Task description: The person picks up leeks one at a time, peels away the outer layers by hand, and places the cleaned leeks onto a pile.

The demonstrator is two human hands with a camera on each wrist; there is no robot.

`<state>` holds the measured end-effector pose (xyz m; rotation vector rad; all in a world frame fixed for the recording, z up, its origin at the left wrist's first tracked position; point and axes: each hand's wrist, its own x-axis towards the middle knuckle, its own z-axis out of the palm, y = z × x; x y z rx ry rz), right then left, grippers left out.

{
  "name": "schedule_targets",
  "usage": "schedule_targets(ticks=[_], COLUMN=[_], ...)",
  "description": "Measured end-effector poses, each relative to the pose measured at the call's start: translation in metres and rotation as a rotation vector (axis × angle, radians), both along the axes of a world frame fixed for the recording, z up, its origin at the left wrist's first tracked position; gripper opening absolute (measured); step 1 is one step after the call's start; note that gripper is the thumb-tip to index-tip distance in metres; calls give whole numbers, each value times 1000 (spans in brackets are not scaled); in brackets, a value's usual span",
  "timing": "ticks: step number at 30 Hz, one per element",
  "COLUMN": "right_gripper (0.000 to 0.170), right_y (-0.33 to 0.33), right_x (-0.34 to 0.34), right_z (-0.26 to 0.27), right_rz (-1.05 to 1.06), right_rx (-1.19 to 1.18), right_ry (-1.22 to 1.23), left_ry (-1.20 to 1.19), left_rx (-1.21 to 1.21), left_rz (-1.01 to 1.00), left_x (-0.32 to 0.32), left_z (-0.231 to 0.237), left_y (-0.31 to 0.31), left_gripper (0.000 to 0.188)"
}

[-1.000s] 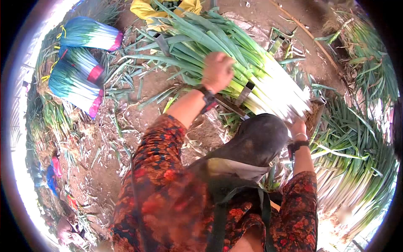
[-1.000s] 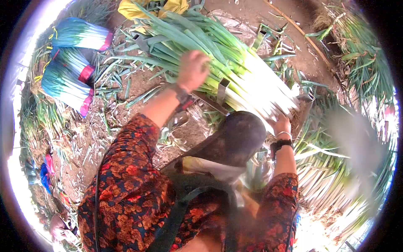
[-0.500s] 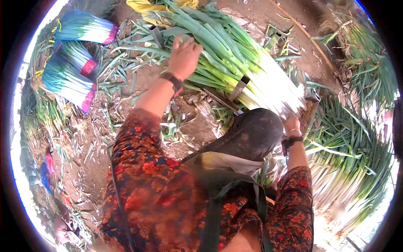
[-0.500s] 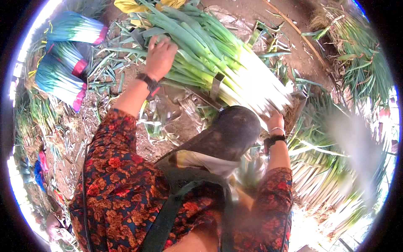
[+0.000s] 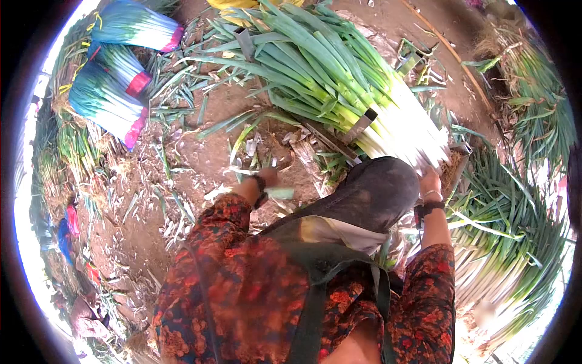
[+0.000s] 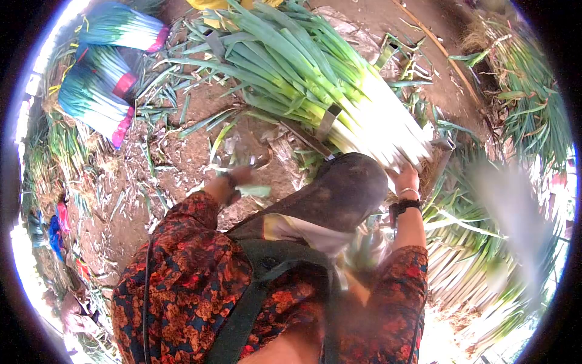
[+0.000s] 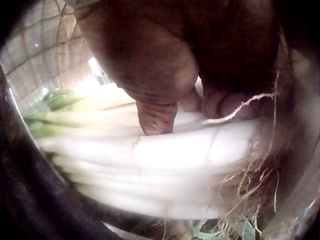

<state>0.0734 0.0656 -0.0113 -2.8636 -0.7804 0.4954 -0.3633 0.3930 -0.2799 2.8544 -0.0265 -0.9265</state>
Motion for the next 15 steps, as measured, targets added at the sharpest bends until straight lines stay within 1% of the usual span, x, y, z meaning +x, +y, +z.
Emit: schedule_targets(ticks=[1,2,3,4,5,6,9,11,12,13,14,15], right_gripper=[56,56,56,57,57,58,58,57,60,61,63,64], right_y=[-2,-4,-7,-9,-8,-7,-3,-1,-3,-2,-2,-2], right_x=[0,1,2,4,4,3,-1,-4,-1,-2,-2,-4], right_z=[-2,-3,-5,-7,-8,-8,-1,2,-1,-3,-6,-5], right_rz=[-16,-32,-20,-7,6,-8,-30,-13,-43,-58,-73,-89], right_rx=[4,7,3,-1,-3,-7,-20,-20,-17,45,106,163], right_ry=[1,1,-2,-5,-9,-1,5,-17,21,43,65,88], left_ry=[65,11,-43,-287,-476,-704,-1124,-1297,-1369,-1444,-1517,-1513], left_rx=[-11,-14,-15,88,7,-118,-1138,-1583,-1656,-1728,-1507,-1517], left_rz=[198,73,-53,139,388,611,1418,1695,1713,1727,1743,1788], left_x=[30,55,74,84,93,102,160,184,197,205,209,213], left_z=[27,81,120,106,103,102,196,206,202,217,230,234], left_y=[19,38,55,68,75,81,71,82,96,100,98,102], left_gripper=[31,30,32,37,41,45,55,58,59,60,58,57])
